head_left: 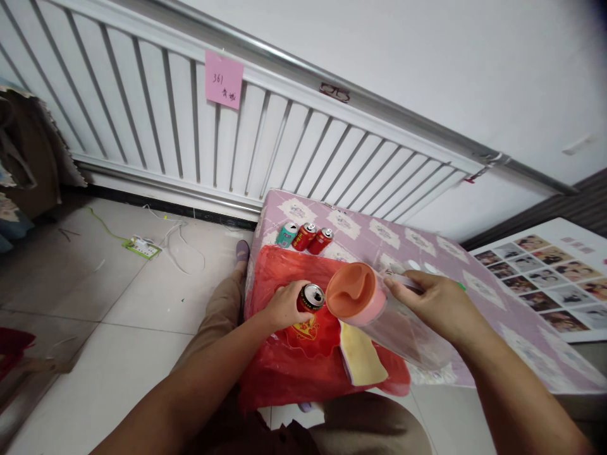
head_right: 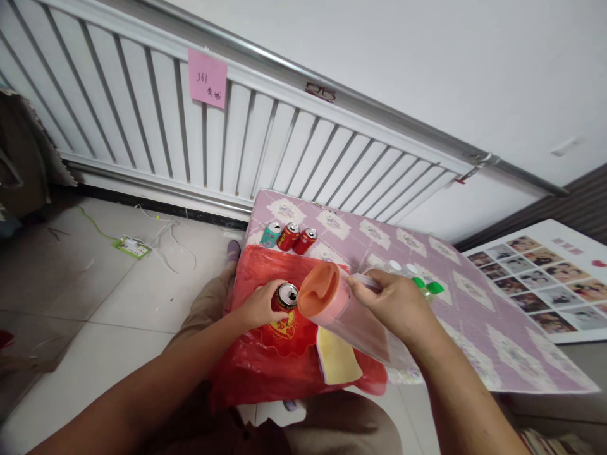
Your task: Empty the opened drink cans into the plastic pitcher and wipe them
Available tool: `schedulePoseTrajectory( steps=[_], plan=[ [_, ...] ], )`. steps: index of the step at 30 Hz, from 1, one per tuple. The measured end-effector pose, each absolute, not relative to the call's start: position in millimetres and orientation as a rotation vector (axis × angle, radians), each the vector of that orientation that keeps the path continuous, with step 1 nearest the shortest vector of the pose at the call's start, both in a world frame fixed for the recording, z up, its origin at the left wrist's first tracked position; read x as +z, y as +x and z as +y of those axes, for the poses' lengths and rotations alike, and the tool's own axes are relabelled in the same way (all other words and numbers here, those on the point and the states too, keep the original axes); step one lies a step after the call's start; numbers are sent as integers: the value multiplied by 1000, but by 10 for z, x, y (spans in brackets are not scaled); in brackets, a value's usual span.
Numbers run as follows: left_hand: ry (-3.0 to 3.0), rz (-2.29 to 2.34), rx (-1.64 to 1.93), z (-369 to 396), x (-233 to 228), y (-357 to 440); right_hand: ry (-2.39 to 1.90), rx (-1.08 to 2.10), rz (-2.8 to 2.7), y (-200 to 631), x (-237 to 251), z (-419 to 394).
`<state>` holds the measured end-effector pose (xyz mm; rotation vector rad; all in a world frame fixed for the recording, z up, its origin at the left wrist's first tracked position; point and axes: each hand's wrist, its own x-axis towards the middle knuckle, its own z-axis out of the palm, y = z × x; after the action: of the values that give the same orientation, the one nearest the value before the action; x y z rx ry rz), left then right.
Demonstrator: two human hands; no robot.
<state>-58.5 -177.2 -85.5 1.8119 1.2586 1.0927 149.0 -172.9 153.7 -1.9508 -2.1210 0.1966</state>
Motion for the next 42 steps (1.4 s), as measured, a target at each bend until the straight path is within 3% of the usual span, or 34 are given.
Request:
schedulePoseTrajectory(
  steps=[42],
  plan=[
    [1810, 1262, 1099, -1765, -843, -574, -1925, 227, -2115, 1505, 1506, -1722]
  ],
)
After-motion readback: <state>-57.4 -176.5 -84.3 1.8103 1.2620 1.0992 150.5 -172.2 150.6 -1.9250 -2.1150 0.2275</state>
